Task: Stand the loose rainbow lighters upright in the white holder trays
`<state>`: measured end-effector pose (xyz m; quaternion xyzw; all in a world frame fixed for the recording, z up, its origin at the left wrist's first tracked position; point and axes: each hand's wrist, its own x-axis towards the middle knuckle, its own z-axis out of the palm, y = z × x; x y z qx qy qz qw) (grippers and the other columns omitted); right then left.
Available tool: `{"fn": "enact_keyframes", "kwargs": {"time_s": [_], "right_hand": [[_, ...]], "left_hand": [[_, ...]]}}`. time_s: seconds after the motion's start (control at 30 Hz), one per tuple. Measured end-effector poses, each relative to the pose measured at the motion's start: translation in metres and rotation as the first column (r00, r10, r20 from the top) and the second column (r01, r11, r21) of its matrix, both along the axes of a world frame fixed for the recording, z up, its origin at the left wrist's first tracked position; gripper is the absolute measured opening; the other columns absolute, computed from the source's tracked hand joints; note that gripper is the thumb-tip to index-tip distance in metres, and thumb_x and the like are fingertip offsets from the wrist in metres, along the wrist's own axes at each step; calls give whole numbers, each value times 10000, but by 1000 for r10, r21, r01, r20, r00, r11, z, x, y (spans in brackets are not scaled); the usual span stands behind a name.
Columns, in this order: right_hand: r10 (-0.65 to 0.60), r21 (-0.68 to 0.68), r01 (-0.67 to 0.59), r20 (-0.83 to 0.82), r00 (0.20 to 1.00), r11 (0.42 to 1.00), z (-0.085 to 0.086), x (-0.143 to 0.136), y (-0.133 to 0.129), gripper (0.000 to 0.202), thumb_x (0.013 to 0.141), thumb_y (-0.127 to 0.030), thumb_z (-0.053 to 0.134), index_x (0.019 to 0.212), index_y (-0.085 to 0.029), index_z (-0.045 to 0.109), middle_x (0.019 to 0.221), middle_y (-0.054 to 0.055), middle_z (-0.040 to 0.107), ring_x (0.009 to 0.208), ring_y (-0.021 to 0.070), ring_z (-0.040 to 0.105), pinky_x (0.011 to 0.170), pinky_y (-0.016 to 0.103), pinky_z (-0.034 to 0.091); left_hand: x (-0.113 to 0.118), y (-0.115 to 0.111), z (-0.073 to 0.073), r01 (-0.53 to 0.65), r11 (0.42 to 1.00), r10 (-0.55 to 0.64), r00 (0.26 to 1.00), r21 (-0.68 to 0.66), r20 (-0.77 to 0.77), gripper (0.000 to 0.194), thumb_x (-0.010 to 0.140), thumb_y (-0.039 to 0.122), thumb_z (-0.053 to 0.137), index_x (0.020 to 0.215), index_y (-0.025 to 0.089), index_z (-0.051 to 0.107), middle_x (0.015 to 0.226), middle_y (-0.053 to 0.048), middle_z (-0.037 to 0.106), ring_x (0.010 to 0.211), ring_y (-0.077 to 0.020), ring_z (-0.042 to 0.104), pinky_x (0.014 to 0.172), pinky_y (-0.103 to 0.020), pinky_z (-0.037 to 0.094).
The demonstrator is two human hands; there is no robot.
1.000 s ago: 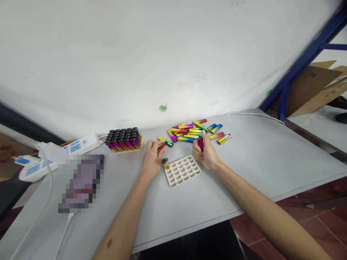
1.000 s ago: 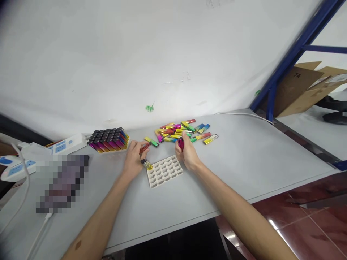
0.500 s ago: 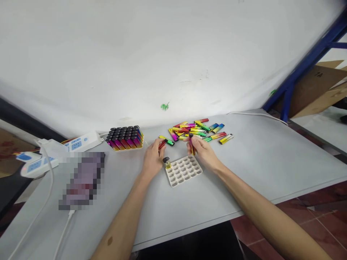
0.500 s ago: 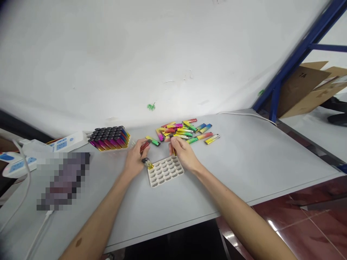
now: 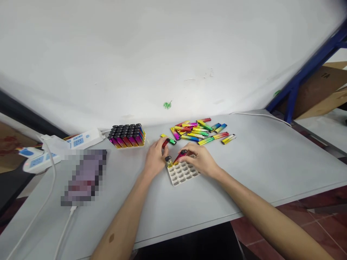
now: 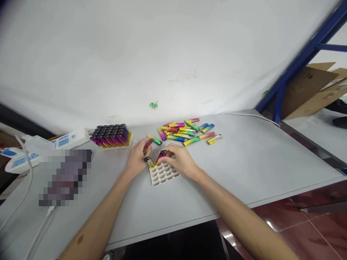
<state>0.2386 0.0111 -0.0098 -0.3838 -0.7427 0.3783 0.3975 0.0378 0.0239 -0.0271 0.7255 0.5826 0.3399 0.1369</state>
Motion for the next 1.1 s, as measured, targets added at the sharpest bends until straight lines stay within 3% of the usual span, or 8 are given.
{"fn": "enact_keyframes", "kwargs": {"time_s": [0.27,0.47,0.57,0.7,0.77,0.87,1.0,1.1], "right_hand": [[-81,351,-80,423,902,933,-4,-7,-2,174,935,-357,603,991,-194,626,925,92,653,869,234,595,768,355,459],[-34,394,-216,538,842,893,-3,-12,0,286,944,-453,563,968,-177,634,860,97,680,831,241,605,762,373,418],[-42,335,-107,409,912,936,-1,-7,1,325,998,-459,444,950,-199,632,904,88,679,875,231,594,794,373,425],[-232,247,184,182,955,951,-3,-3,7,278,997,-408,460,1148,-221,600,1001,85,656,935,228,582,784,359,456],[-225,216,193,139,964,957,-5,-3,11,296,949,-389,560,1201,-238,597,1042,79,646,942,227,580,781,356,473],[-148,136,144,24,989,980,-5,-5,14,212,909,-375,622,1077,-251,657,1058,62,658,959,217,595,828,362,491],[-245,-105,225,-270,931,969,-6,-4,17,213,898,-418,618,996,-229,612,1034,49,672,962,196,636,888,361,505],[-366,-276,272,-390,845,922,-6,0,21,258,884,-471,607,963,-229,561,869,6,637,798,160,630,798,336,545]], "left_hand": [[0,1,-4,39,997,-41,998,61,39,205,946,217,473,1126,217,571,1037,-64,696,986,-232,622,892,-402,493],[0,1,-4,124,983,-130,991,132,35,233,972,262,481,1158,225,616,1072,-60,691,1039,-229,600,916,-380,499],[0,2,-6,91,991,-100,990,95,96,252,958,227,495,1182,235,611,1105,-55,692,1027,-214,626,920,-372,507],[1,1,-5,107,993,-113,970,40,217,240,938,210,514,1158,241,607,1116,-53,700,1029,-210,656,922,-376,518],[2,-1,-1,184,982,-189,954,47,233,216,931,234,535,1124,240,632,1103,-60,707,1032,-220,660,916,-380,523],[4,-5,5,268,959,-281,939,92,198,213,917,252,567,1104,248,669,1063,-62,723,1010,-231,662,879,-382,533],[3,-4,7,176,971,-202,967,159,158,257,925,290,563,1162,248,653,1097,-63,707,1013,-225,655,889,-386,525],[-3,-1,7,124,985,-135,987,119,86,206,926,232,505,1049,229,670,1018,-50,712,958,-211,642,866,-373,514]]}}
